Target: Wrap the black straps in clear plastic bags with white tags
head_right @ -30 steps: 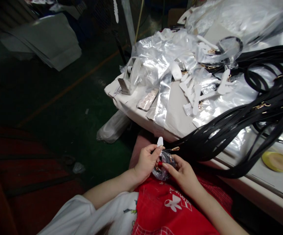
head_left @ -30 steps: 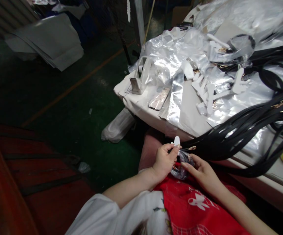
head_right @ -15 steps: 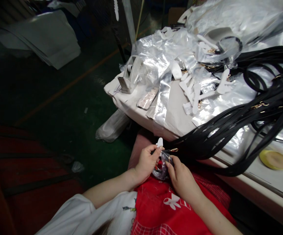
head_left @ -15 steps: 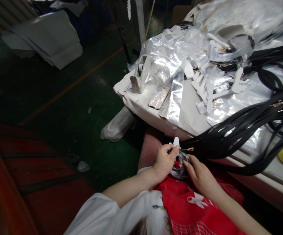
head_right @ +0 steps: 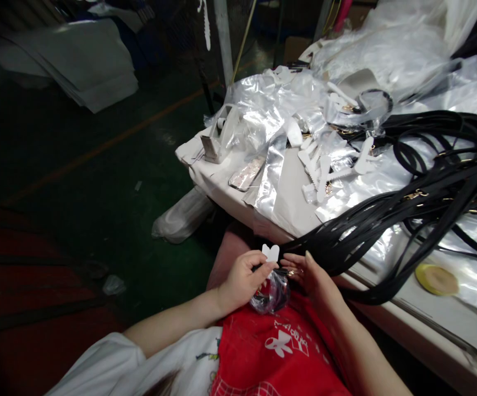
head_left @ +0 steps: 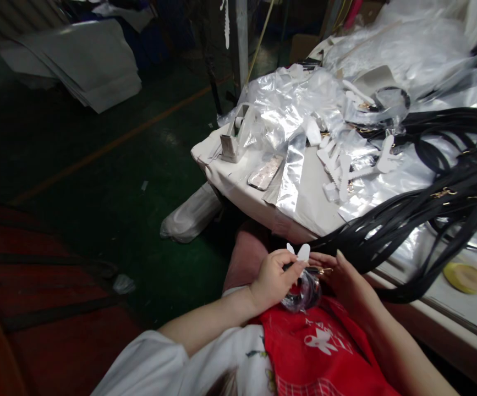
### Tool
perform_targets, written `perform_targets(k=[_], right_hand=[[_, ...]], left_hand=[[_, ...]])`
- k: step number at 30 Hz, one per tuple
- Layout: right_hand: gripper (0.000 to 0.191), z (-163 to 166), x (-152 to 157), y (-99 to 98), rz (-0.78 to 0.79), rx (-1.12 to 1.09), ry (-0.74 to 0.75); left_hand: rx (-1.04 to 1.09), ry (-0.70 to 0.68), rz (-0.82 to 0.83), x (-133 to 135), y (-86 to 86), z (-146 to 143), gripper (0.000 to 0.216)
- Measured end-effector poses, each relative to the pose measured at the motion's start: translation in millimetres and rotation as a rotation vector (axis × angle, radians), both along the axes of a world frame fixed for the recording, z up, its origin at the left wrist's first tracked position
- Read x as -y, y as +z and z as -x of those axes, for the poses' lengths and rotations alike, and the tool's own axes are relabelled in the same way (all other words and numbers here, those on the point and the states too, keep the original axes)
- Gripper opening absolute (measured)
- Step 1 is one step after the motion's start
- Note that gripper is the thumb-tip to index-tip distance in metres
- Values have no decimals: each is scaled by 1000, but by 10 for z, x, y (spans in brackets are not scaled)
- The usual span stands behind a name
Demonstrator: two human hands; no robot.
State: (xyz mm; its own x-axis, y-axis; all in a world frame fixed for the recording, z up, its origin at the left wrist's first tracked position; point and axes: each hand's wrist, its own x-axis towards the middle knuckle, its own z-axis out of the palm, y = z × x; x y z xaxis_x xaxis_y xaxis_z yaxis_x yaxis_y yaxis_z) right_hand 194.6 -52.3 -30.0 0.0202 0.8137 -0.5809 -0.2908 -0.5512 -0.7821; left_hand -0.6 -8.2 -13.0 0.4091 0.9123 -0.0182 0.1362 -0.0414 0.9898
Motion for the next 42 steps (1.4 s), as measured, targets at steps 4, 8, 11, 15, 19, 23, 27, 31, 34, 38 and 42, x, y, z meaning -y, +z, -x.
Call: perform_targets(k=[4,8,11,15,19,23,27,31,34,38,42], right_hand=[[46,-76,-73,54,23,-32,158],[35,37,-94,202,-11,-43,257],[33,164,-87,289,-100,94,78],[32,188,-54,346,-142,345,-16],[34,108,-18,358,-208,474,-4],[38,67,44,324,-282,560,62],[35,76,113,279,-383,706,94],[32,115,156,303,-648,1113,204],[35,148,174,340,-813,1429,347],[36,150,163,375,-738,1339,334],[37,140,74,403,-356,775,139]], left_hand=[[-4,-315,-229,70,125,-3,29],[-4,-407,-278,102,175,-31,31],[-43,-277,-279,72,179,-26,32],[-106,-175,-244,-15,177,-19,31],[-124,-301,-139,-114,130,-70,33],[-213,-315,-85,-166,60,-145,36],[-243,-310,4,-163,29,-206,46],[-263,-296,48,-145,35,-245,47],[-317,-283,57,-138,52,-258,36],[-348,-244,82,-129,69,-248,38],[-322,-201,113,-113,70,-228,46]])
